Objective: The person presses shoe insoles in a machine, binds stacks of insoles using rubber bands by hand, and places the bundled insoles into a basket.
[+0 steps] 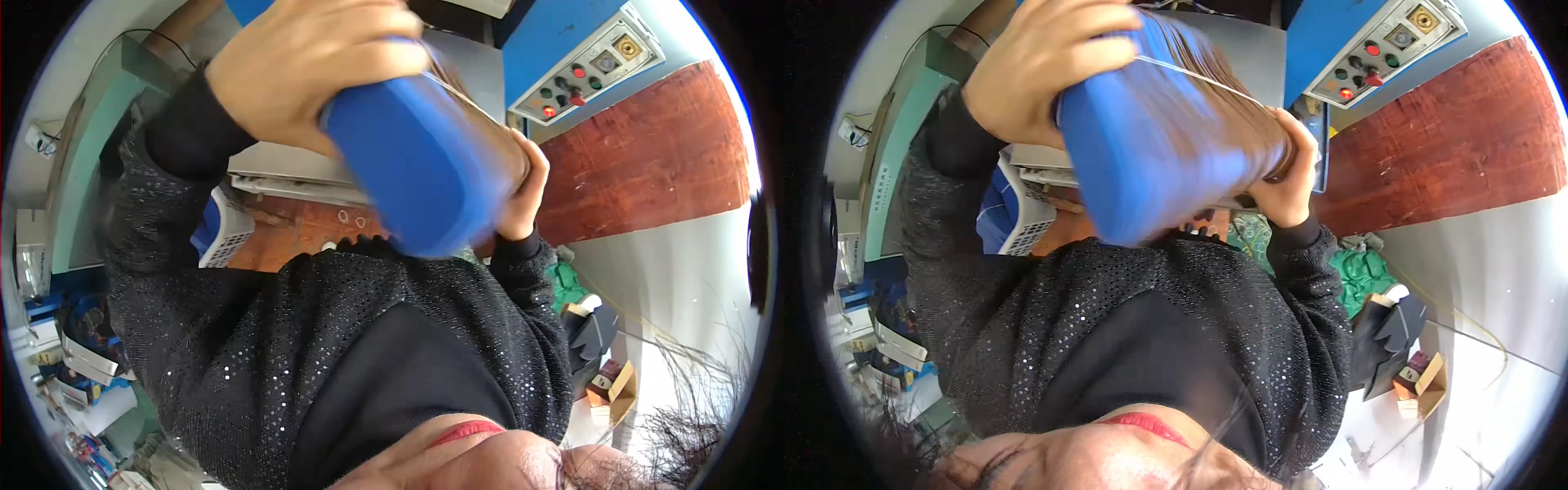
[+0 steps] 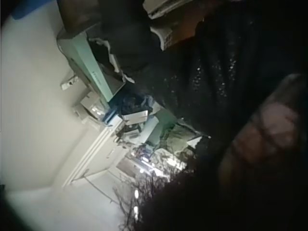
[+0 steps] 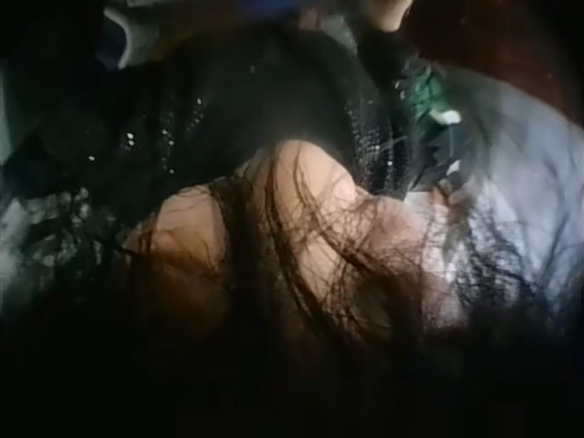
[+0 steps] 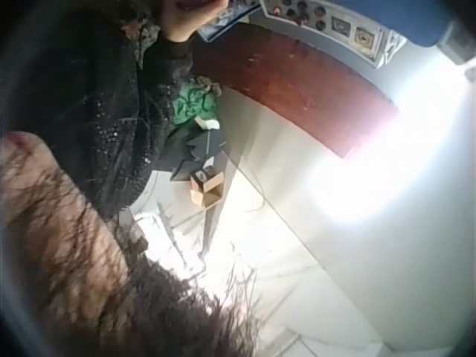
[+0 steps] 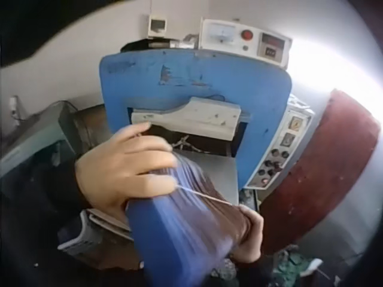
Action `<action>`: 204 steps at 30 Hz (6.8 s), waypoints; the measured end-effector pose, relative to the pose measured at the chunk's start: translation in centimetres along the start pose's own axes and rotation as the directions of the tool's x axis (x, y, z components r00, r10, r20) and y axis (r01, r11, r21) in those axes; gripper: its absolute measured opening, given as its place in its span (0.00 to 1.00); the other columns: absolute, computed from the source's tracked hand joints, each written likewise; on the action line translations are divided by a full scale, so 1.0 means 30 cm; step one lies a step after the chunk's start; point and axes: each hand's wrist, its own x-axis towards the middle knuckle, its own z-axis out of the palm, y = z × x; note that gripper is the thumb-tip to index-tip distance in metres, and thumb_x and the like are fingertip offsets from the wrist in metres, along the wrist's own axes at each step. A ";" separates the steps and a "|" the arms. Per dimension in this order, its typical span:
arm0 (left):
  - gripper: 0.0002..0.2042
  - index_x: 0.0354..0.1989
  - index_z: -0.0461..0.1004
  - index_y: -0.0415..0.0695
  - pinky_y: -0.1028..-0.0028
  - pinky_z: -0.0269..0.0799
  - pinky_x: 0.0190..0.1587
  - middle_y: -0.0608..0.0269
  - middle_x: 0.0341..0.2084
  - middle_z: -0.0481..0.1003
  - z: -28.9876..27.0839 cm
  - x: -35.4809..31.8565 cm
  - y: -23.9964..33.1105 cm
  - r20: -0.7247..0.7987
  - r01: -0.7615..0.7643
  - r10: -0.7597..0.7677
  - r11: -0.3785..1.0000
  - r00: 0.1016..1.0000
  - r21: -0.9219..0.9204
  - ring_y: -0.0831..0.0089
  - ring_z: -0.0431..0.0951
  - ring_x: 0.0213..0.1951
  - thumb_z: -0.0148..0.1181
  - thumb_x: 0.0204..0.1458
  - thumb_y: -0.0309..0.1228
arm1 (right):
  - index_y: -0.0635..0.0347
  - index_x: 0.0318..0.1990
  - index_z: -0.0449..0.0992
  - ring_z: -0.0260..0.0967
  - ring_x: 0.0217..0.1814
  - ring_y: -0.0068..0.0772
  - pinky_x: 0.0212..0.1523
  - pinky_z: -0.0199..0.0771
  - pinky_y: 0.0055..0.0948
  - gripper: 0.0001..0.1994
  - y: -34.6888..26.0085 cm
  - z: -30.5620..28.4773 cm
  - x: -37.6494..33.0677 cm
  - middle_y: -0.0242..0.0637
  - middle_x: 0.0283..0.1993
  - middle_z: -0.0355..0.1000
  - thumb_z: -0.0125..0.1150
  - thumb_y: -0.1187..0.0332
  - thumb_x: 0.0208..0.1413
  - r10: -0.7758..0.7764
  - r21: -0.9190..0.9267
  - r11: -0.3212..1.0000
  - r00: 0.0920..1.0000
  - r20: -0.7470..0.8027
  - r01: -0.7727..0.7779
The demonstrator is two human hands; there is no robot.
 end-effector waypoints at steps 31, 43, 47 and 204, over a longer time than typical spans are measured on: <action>0.32 0.51 0.71 0.45 0.58 0.61 0.59 0.49 0.43 0.77 0.414 0.138 -0.084 0.063 0.213 -0.229 0.724 0.971 -0.656 0.54 0.73 0.51 0.29 0.62 0.59 | 0.59 0.36 0.66 0.69 0.37 0.44 0.38 0.68 0.40 0.09 -0.063 0.078 0.388 0.39 0.36 0.69 0.58 0.73 0.47 -0.255 -0.654 0.353 0.741 0.621 0.669; 0.29 0.64 0.60 0.43 0.59 0.57 0.64 0.42 0.61 0.60 0.273 0.030 -0.048 -0.266 0.304 -0.307 0.951 0.914 -0.054 0.51 0.61 0.63 0.44 0.62 0.52 | 0.63 0.38 0.77 0.73 0.29 0.24 0.32 0.73 0.25 0.06 -0.045 0.046 0.299 0.38 0.29 0.76 0.57 0.71 0.60 0.242 -0.386 0.918 0.900 0.363 -0.091; 0.32 0.64 0.59 0.35 0.58 0.53 0.67 0.38 0.63 0.57 0.007 -0.288 0.090 -0.121 0.451 -0.598 0.708 0.792 -0.544 0.49 0.58 0.65 0.46 0.62 0.52 | 0.63 0.51 0.74 0.72 0.49 0.29 0.50 0.72 0.28 0.13 -0.168 0.090 0.378 0.40 0.48 0.75 0.57 0.72 0.60 0.049 -0.209 0.978 0.974 0.219 -0.002; 0.24 0.57 0.66 0.36 0.62 0.65 0.58 0.44 0.54 0.70 -0.173 -1.426 0.341 0.196 0.171 0.003 0.469 0.981 -0.867 0.51 0.69 0.56 0.57 0.54 0.35 | 0.63 0.43 0.76 0.72 0.35 0.21 0.39 0.73 0.24 0.07 -1.450 1.628 -1.303 0.35 0.33 0.76 0.55 0.72 0.60 0.522 0.068 0.299 0.104 -0.847 -0.952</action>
